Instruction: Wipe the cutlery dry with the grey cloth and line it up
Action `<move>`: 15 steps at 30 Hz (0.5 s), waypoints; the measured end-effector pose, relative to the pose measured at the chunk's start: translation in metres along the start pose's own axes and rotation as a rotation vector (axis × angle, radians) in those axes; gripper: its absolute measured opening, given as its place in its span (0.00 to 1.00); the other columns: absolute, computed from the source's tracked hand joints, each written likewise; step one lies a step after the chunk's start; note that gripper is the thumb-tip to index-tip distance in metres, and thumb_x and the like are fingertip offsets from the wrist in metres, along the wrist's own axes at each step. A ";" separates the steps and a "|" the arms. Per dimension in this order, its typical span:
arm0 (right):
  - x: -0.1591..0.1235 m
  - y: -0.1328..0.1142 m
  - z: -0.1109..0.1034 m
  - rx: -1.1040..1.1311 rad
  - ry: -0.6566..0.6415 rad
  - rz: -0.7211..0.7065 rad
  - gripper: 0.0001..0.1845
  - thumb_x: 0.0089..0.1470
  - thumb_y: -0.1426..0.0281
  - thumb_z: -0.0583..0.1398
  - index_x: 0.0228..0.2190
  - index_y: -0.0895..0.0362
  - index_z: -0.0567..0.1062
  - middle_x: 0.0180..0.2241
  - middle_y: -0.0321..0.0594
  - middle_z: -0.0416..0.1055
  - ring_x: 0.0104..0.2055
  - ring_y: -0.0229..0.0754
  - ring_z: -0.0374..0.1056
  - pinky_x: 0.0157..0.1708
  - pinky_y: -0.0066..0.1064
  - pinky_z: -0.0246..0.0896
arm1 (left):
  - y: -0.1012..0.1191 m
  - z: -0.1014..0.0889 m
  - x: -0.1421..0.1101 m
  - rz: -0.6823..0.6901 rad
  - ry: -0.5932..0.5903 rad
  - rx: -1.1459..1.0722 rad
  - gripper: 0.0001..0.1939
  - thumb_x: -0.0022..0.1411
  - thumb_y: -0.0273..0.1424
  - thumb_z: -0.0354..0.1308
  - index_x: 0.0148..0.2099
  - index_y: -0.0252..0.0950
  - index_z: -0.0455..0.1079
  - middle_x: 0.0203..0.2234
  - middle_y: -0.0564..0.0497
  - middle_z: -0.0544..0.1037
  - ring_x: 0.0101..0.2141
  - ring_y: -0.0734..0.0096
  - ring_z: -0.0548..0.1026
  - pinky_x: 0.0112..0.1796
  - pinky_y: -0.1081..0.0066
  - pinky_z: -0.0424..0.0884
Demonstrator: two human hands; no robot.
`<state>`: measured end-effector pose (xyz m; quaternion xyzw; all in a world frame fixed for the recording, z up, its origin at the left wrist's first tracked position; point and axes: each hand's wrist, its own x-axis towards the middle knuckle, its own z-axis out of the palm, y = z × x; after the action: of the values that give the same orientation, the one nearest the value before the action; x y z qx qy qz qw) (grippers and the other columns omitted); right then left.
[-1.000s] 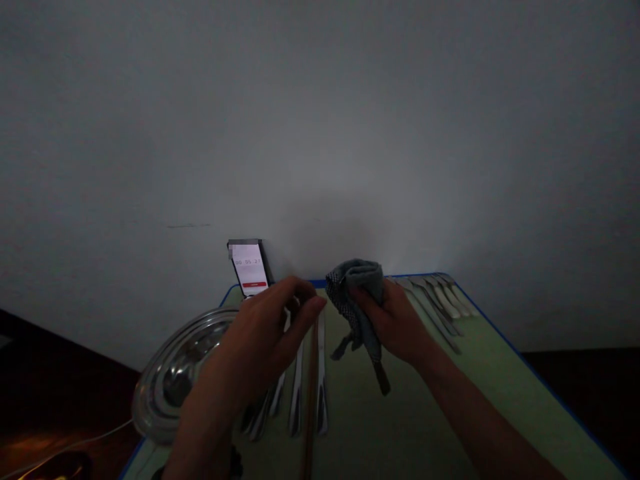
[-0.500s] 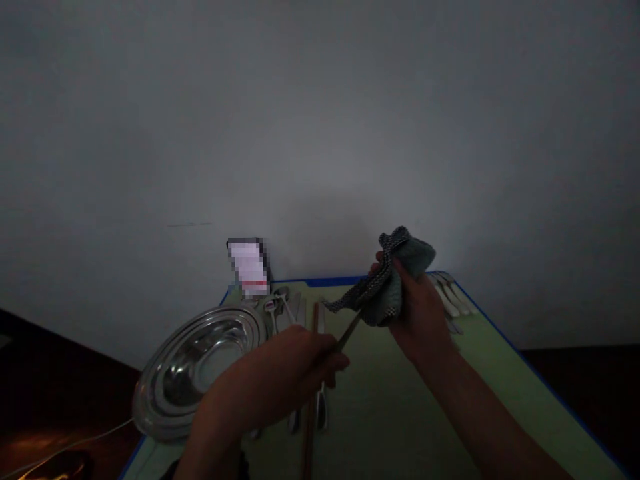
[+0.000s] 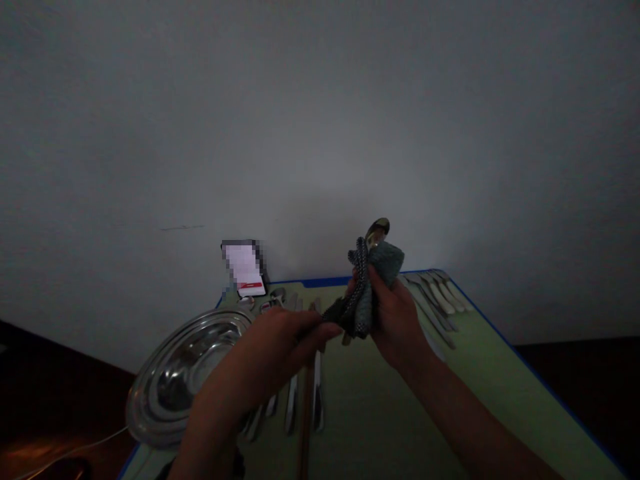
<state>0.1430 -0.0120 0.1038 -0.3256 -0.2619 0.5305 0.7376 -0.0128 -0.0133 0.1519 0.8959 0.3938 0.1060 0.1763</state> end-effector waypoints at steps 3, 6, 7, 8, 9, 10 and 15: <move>0.004 -0.004 -0.007 -0.278 -0.136 -0.012 0.13 0.49 0.60 0.58 0.26 0.57 0.70 0.20 0.33 0.70 0.20 0.35 0.65 0.21 0.28 0.62 | -0.003 -0.010 -0.005 -0.081 0.166 0.054 0.19 0.63 0.40 0.44 0.25 0.36 0.64 0.16 0.57 0.68 0.18 0.77 0.65 0.21 0.76 0.57; 0.005 -0.014 -0.012 -0.609 -0.347 -0.100 0.11 0.51 0.61 0.57 0.27 0.57 0.71 0.21 0.33 0.69 0.22 0.35 0.64 0.23 0.28 0.61 | -0.005 -0.014 -0.007 -0.146 0.315 0.064 0.17 0.63 0.41 0.42 0.29 0.36 0.61 0.17 0.57 0.67 0.18 0.76 0.65 0.21 0.76 0.58; 0.004 -0.018 -0.014 -0.716 -0.440 -0.137 0.10 0.51 0.63 0.56 0.28 0.56 0.72 0.22 0.33 0.69 0.23 0.36 0.64 0.24 0.29 0.61 | -0.005 -0.013 -0.007 -0.155 0.346 0.064 0.16 0.63 0.41 0.42 0.30 0.37 0.60 0.17 0.57 0.67 0.18 0.76 0.65 0.22 0.76 0.58; 0.003 -0.022 -0.015 -0.817 -0.540 -0.171 0.09 0.52 0.64 0.55 0.30 0.56 0.72 0.24 0.34 0.70 0.25 0.36 0.64 0.26 0.29 0.61 | -0.005 -0.012 -0.006 -0.157 0.360 0.067 0.16 0.63 0.42 0.42 0.30 0.37 0.59 0.18 0.57 0.67 0.18 0.76 0.65 0.21 0.75 0.58; 0.002 -0.025 -0.015 -0.911 -0.634 -0.196 0.09 0.52 0.66 0.55 0.31 0.56 0.73 0.25 0.34 0.70 0.26 0.37 0.64 0.28 0.29 0.60 | -0.005 -0.011 -0.005 -0.154 0.356 0.075 0.16 0.63 0.42 0.42 0.30 0.37 0.59 0.18 0.57 0.67 0.18 0.75 0.65 0.21 0.75 0.58; 0.001 -0.029 -0.015 -1.000 -0.716 -0.209 0.09 0.52 0.67 0.54 0.32 0.56 0.73 0.27 0.35 0.71 0.28 0.37 0.64 0.28 0.29 0.60 | -0.005 -0.009 -0.004 -0.147 0.340 0.091 0.16 0.64 0.42 0.41 0.31 0.37 0.60 0.18 0.57 0.68 0.19 0.75 0.66 0.22 0.75 0.58; 0.001 -0.044 -0.019 -1.280 -0.921 -0.127 0.10 0.54 0.66 0.54 0.34 0.58 0.72 0.28 0.36 0.71 0.28 0.36 0.64 0.27 0.27 0.57 | -0.014 -0.005 -0.001 -0.137 0.269 0.249 0.19 0.65 0.38 0.38 0.35 0.37 0.68 0.22 0.51 0.74 0.23 0.69 0.72 0.26 0.72 0.60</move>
<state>0.1840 -0.0252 0.1245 -0.4186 -0.8134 0.3148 0.2531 -0.0243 -0.0040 0.1509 0.8598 0.4838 0.1628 0.0166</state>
